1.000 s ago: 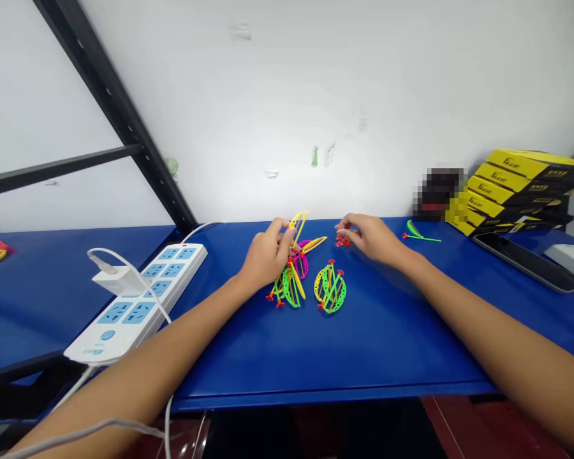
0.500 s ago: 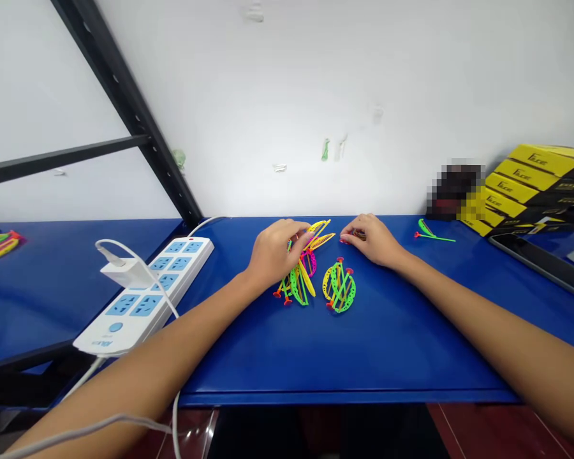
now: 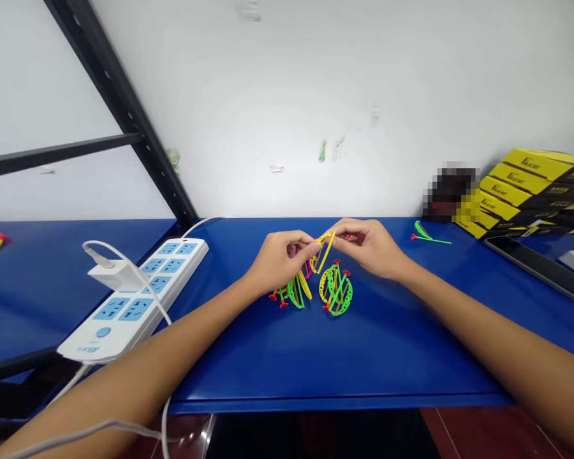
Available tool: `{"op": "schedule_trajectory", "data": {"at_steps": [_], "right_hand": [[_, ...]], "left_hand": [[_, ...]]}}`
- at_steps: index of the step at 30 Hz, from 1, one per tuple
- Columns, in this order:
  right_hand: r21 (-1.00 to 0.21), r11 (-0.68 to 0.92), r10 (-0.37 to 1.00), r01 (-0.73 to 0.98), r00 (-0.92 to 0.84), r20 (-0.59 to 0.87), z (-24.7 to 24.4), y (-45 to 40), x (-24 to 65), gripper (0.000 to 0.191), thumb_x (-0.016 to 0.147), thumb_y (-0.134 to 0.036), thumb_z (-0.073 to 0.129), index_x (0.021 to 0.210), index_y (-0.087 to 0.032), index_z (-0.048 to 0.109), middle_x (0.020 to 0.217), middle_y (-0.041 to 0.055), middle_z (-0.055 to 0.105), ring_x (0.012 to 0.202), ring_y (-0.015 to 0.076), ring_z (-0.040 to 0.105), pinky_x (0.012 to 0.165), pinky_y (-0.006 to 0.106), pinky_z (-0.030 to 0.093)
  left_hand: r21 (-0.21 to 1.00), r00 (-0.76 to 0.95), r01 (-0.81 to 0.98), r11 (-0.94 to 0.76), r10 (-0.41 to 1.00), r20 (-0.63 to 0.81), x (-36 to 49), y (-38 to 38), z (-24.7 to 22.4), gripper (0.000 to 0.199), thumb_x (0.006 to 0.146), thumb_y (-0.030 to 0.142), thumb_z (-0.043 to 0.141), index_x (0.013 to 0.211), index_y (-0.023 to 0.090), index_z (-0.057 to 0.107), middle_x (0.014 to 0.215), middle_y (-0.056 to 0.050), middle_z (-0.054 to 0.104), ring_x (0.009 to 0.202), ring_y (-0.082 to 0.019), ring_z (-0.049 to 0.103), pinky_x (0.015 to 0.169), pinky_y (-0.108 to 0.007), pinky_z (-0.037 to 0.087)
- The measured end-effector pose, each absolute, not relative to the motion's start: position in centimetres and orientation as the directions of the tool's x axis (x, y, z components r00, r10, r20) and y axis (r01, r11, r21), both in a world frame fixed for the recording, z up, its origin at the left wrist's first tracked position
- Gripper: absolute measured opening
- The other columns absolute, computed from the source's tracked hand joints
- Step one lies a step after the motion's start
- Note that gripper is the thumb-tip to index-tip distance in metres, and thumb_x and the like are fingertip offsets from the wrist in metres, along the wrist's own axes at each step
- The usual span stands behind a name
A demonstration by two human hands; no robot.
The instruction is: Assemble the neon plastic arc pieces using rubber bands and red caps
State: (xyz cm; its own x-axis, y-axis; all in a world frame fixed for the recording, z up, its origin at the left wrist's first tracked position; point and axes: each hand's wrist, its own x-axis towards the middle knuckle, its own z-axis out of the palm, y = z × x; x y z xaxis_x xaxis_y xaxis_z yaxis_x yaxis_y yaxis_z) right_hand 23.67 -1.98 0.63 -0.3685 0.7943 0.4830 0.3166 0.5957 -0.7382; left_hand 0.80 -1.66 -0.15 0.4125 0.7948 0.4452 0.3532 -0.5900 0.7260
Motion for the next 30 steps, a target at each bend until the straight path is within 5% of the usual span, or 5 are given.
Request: {"op": "schedule_trajectory", "data": {"at_steps": [12, 16, 22, 26, 30], "right_hand": [[-0.643, 0.639, 0.734, 0.422, -0.085, 0.674, 0.6, -3.0, 22.8, 0.015, 0.093, -0.032, 0.071, 0.088, -0.020, 0.078, 0.087, 0.0060, 0.072, 0.065, 0.0154, 0.056, 0.056, 0.031, 0.044], [-0.679, 0.616, 0.755, 0.399, -0.053, 0.654, 0.7, -2.7, 23.0, 0.013, 0.090, -0.031, 0.071, 0.087, -0.020, 0.077, 0.088, 0.0061, 0.074, 0.067, 0.0165, 0.059, 0.058, 0.032, 0.046], [-0.656, 0.613, 0.765, 0.440, -0.126, 0.631, 0.7, -2.7, 23.3, 0.006, 0.083, -0.023, 0.068, 0.078, -0.020, 0.068, 0.078, 0.0031, 0.067, 0.062, 0.0145, 0.055, 0.055, 0.029, 0.042], [-0.693, 0.575, 0.810, 0.435, -0.182, 0.557, 0.7, -2.1, 24.1, 0.004, 0.080, -0.022, 0.063, 0.076, -0.021, 0.065, 0.071, 0.0019, 0.066, 0.061, 0.0161, 0.057, 0.057, 0.030, 0.044], [-0.701, 0.488, 0.862, 0.520, -0.163, 0.480, 0.8, -0.2, 26.3, 0.010, 0.078, -0.026, 0.058, 0.069, -0.021, 0.060, 0.062, 0.0004, 0.062, 0.059, 0.0164, 0.055, 0.059, 0.030, 0.043]], "left_hand": [[0.926, 0.575, 0.179, -0.334, 0.799, 0.177, 0.2, -1.5, 1.3, 0.039, 0.088, 0.056, 0.077, 0.085, 0.017, 0.077, 0.078, -0.007, 0.077, 0.068, -0.018, 0.069, 0.064, -0.029, 0.055], [0.947, 0.617, 0.180, -0.267, 0.780, 0.102, 0.2, -1.2, 1.0, 0.041, 0.084, 0.058, 0.082, 0.080, 0.018, 0.075, 0.065, -0.003, 0.069, 0.053, -0.012, 0.057, 0.047, -0.023, 0.042], [0.991, 0.087, 0.011, -0.136, 0.987, 0.134, -0.4, 0.4, -0.3, 0.042, 0.088, 0.056, 0.080, 0.079, 0.020, 0.060, 0.052, 0.007, 0.042, 0.042, -0.007, 0.035, 0.042, -0.023, 0.030], [0.991, -0.170, 0.025, -0.135, 0.976, 0.137, -1.2, 1.7, -0.6, 0.042, 0.091, 0.057, 0.073, 0.079, 0.020, 0.059, 0.062, 0.003, 0.055, 0.044, -0.008, 0.035, 0.044, -0.024, 0.034], [0.950, -0.170, 0.241, -0.199, 0.955, 0.243, -1.6, 1.9, 0.0, 0.029, 0.090, 0.043, 0.068, 0.076, 0.018, 0.066, 0.069, -0.002, 0.069, 0.047, -0.010, 0.043, 0.047, -0.025, 0.035]]}}
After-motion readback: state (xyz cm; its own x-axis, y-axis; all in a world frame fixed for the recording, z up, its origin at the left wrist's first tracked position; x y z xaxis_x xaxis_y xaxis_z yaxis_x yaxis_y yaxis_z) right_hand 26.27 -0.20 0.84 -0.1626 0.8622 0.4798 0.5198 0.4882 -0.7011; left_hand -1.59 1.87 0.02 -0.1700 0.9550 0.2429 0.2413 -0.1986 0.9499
